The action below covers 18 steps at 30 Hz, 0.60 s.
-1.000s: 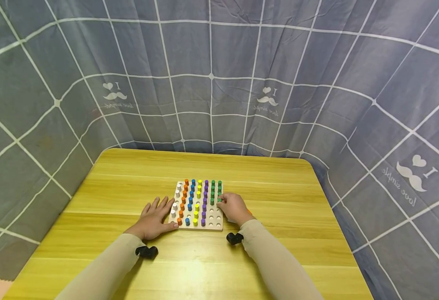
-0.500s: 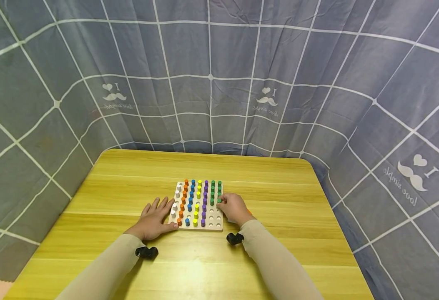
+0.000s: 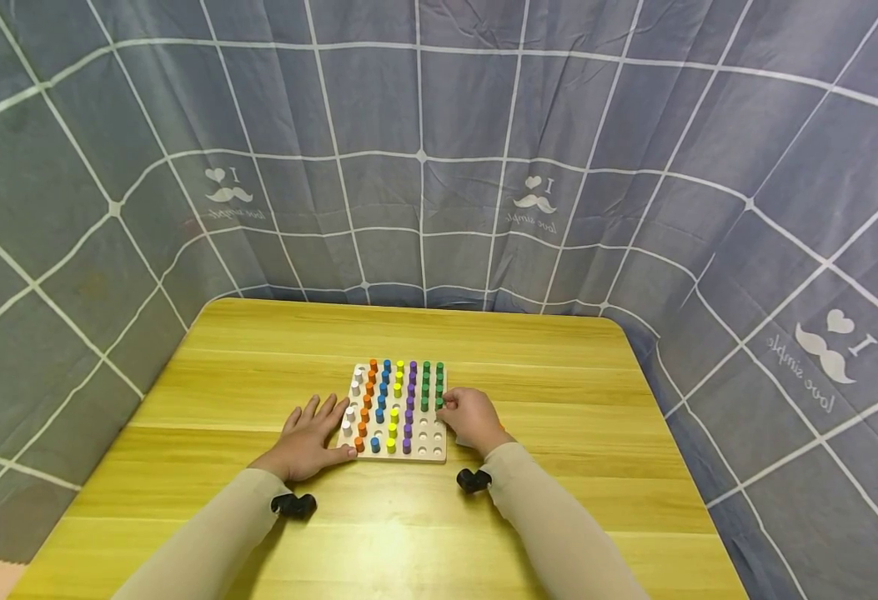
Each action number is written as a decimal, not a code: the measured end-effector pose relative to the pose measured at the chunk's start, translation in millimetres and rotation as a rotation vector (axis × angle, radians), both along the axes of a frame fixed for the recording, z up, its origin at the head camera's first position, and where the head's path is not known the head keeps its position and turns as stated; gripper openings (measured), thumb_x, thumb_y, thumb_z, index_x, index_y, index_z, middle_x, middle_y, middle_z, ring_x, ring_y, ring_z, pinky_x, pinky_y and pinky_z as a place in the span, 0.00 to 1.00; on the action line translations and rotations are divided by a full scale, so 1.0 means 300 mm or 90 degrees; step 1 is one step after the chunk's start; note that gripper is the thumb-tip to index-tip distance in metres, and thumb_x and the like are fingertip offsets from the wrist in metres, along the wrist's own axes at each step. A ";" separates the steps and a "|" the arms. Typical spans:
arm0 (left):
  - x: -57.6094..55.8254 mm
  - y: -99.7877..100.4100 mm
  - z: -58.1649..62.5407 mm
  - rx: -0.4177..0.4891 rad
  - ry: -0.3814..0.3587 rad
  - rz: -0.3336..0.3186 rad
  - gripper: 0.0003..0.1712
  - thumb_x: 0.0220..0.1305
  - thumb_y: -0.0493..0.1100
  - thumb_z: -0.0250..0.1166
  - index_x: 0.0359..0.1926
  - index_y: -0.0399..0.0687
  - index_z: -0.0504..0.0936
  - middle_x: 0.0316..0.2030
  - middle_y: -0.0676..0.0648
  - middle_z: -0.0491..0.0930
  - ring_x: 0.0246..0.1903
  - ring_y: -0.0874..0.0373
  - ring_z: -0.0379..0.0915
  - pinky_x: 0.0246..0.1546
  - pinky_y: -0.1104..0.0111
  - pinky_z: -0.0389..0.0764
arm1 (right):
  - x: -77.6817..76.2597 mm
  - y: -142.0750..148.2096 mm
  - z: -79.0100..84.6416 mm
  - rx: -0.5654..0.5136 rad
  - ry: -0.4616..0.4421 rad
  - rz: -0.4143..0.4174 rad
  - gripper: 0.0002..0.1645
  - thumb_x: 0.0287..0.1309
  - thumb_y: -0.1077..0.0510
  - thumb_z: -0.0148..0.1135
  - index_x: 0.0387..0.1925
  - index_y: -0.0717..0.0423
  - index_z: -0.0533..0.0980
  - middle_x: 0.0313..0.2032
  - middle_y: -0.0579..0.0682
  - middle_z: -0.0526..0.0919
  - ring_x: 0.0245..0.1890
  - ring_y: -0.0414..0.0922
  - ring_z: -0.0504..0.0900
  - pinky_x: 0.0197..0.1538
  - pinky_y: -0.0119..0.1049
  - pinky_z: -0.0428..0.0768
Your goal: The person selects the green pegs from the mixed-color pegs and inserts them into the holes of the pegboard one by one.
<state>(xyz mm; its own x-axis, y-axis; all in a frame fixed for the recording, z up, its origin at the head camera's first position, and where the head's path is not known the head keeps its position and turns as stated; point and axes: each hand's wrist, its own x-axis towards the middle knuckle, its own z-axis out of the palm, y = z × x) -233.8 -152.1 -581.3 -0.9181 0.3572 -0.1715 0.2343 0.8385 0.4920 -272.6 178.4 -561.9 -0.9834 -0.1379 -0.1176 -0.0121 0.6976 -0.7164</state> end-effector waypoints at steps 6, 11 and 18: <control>-0.009 -0.004 -0.011 0.008 0.014 0.002 0.60 0.65 0.78 0.61 0.86 0.59 0.46 0.85 0.38 0.44 0.84 0.32 0.29 0.79 0.35 0.31 | -0.002 0.025 0.008 0.020 0.005 -0.007 0.17 0.67 0.56 0.71 0.53 0.59 0.86 0.32 0.44 0.85 0.31 0.40 0.78 0.40 0.35 0.79; -0.008 -0.005 -0.006 0.024 0.012 -0.006 0.61 0.64 0.77 0.61 0.86 0.57 0.48 0.84 0.35 0.45 0.83 0.29 0.30 0.79 0.33 0.32 | 0.003 0.065 0.010 0.021 0.017 -0.014 0.16 0.70 0.54 0.68 0.53 0.58 0.86 0.35 0.46 0.86 0.31 0.42 0.78 0.40 0.38 0.80; -0.017 -0.023 0.032 0.084 -0.055 0.004 0.54 0.71 0.71 0.60 0.85 0.49 0.53 0.84 0.36 0.45 0.83 0.31 0.27 0.79 0.35 0.29 | 0.012 0.161 0.022 0.035 0.047 -0.014 0.19 0.75 0.53 0.62 0.56 0.62 0.85 0.33 0.48 0.85 0.23 0.42 0.72 0.31 0.35 0.73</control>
<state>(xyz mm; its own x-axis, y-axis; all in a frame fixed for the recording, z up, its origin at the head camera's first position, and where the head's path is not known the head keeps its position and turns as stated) -238.8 -159.0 -571.7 -0.9043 0.3763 -0.2014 0.1815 0.7661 0.6166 -269.0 226.5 -555.2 -0.9925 -0.1112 -0.0511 -0.0479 0.7370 -0.6742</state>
